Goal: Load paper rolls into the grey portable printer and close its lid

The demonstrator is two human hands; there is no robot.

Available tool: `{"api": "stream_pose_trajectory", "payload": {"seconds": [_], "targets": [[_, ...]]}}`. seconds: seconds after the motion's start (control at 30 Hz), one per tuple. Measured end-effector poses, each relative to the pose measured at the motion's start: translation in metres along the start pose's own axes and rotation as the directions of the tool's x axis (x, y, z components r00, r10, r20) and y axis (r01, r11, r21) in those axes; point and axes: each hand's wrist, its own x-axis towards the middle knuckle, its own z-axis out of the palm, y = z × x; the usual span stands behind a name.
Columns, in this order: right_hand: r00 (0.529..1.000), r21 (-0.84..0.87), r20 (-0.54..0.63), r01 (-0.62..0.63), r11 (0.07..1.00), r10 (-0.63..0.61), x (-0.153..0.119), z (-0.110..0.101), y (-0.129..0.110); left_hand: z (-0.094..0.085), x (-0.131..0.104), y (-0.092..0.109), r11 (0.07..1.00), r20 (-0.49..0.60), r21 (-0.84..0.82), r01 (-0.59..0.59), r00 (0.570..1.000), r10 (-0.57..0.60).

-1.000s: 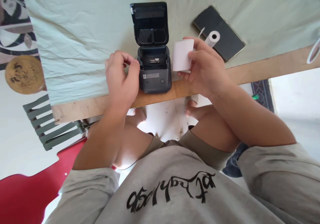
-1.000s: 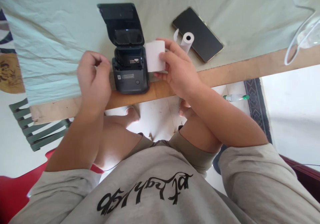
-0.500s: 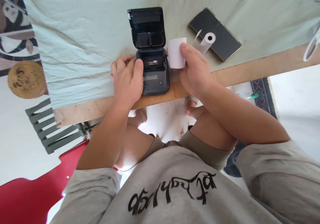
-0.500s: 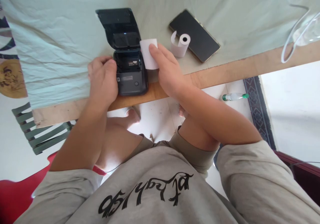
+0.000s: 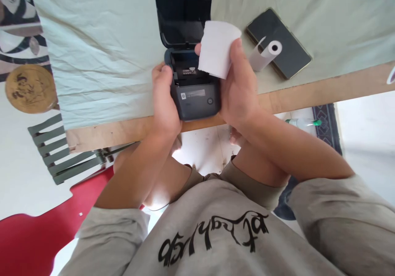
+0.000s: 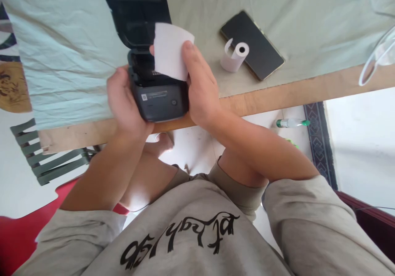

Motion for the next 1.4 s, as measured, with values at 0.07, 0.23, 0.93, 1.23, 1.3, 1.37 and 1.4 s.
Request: {"api": "stream_pose_trajectory", "payload": {"seconds": [0.07, 0.23, 0.93, 1.23, 1.3, 1.37, 1.4], "targets": [[1.0, 0.016, 0.021, 0.006, 1.0, -0.006, -0.004, 0.005, -0.009, 0.004, -0.006, 0.001, 0.991, -0.001, -0.135, -0.026, 1.0, 0.026], [1.0, -0.05, -0.016, -0.012, 0.999, 0.011, -0.003, -0.004, -0.028, 0.006, -0.01, -0.002, 0.988, 0.065, -0.133, 0.074, 0.996, -0.066], [0.941, -0.196, 0.112, -0.295, 0.935, 0.32, -0.004, -0.045, -0.06, 0.008, -0.007, 0.003, 0.966, 0.155, -0.148, 0.212, 0.97, -0.189], [0.975, -0.689, 0.214, 0.19, 0.699, -0.054, -0.007, -0.033, -0.059, 0.009, -0.008, 0.0, 0.967, 0.12, -0.164, 0.197, 0.977, -0.179], [0.913, -0.792, 0.394, 0.397, 0.464, -0.107, -0.007, -0.031, -0.057, 0.009, -0.009, -0.001, 0.97, 0.109, -0.161, 0.185, 0.98, -0.169], [0.854, -0.815, 0.512, 0.518, 0.258, -0.095, -0.005, -0.031, -0.053, 0.009, -0.01, -0.002, 0.968, 0.106, -0.186, 0.17, 0.983, -0.152], [0.845, -0.828, 0.527, 0.534, 0.169, -0.087, -0.003, -0.032, -0.051, 0.009, -0.01, -0.004, 0.966, 0.107, -0.203, 0.162, 0.984, -0.143]]}}
